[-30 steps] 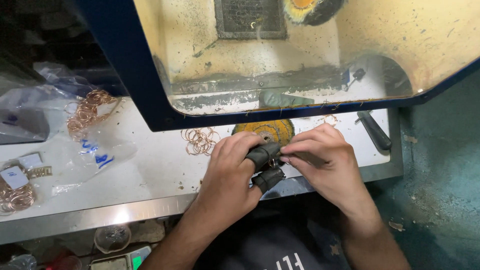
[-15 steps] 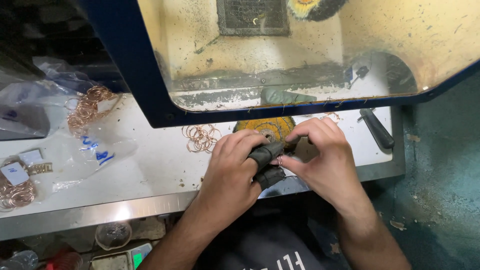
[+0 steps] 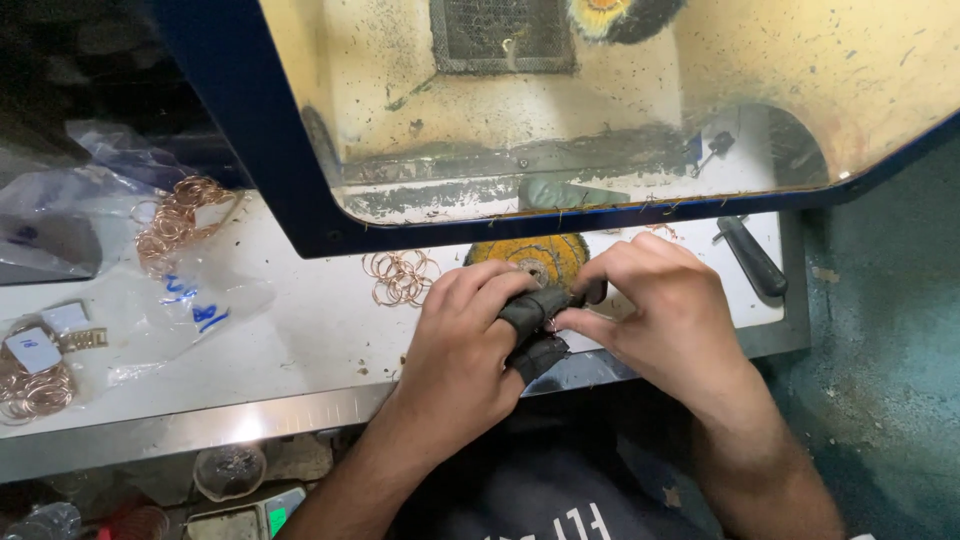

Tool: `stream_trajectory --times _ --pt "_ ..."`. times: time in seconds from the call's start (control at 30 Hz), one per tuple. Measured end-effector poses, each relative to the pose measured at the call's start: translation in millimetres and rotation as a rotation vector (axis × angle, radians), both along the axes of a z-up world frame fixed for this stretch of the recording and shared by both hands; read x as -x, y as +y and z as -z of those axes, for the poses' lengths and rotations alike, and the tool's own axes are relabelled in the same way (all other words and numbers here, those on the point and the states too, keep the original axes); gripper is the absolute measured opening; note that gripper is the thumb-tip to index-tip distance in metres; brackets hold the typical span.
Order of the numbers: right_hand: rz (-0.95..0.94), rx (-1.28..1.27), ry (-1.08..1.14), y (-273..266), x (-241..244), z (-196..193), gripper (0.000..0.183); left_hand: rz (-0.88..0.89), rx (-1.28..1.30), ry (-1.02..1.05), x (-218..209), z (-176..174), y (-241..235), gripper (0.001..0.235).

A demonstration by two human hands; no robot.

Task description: The person repeatedly picks up small copper rings, holds them with a black holder, and uses a rotary tool to polish each ring against a rotating buffing wheel. After polishing, the person places the rings back on the workbench.

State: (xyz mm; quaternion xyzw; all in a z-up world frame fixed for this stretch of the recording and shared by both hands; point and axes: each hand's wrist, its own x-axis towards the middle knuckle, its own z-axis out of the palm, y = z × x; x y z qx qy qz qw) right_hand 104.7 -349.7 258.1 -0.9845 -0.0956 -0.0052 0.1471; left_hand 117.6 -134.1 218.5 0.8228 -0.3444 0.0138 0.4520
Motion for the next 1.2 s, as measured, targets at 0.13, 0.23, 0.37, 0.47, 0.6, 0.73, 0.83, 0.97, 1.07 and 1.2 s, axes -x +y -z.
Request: stream_trajectory --times 0.13,0.23,0.37,0.47,0.6,0.73,0.83,0.97,1.07,1.2 --pt "0.112 -0.333 0.153 3 13 -18 0.015 0.008 0.016 -0.006 -1 0 1 0.03" --pt "0.163 -0.395 0.281 12 20 -17 0.012 0.009 0.007 -0.015 -1 -2 1 0.031" --pt "0.122 -0.438 0.315 20 19 -13 0.011 0.004 -0.01 -0.044 0 0 -1 0.032" --pt "0.109 -0.448 0.334 22 17 -17 0.013 0.005 0.012 -0.038 1 -1 0 0.031" --pt "0.083 -0.408 0.363 21 20 -19 0.014 0.002 0.034 -0.111 1 3 0 0.034" --pt "0.061 -0.4 0.318 21 20 -18 0.014 0.005 0.015 -0.143 1 3 -1 0.029" --pt "0.127 -0.427 0.302 17 20 -13 0.01 0.006 -0.003 -0.15 1 3 -1 0.031" --pt "0.124 -0.468 0.26 16 23 -9 0.009 0.018 -0.013 -0.164 0 3 -1 0.026" --pt "0.11 -0.451 0.29 18 21 -12 0.014 0.005 -0.013 -0.158 0 4 -2 0.031" --pt "0.148 -0.409 0.329 22 22 -12 0.017 -0.013 0.007 -0.16 -1 4 -3 0.027"
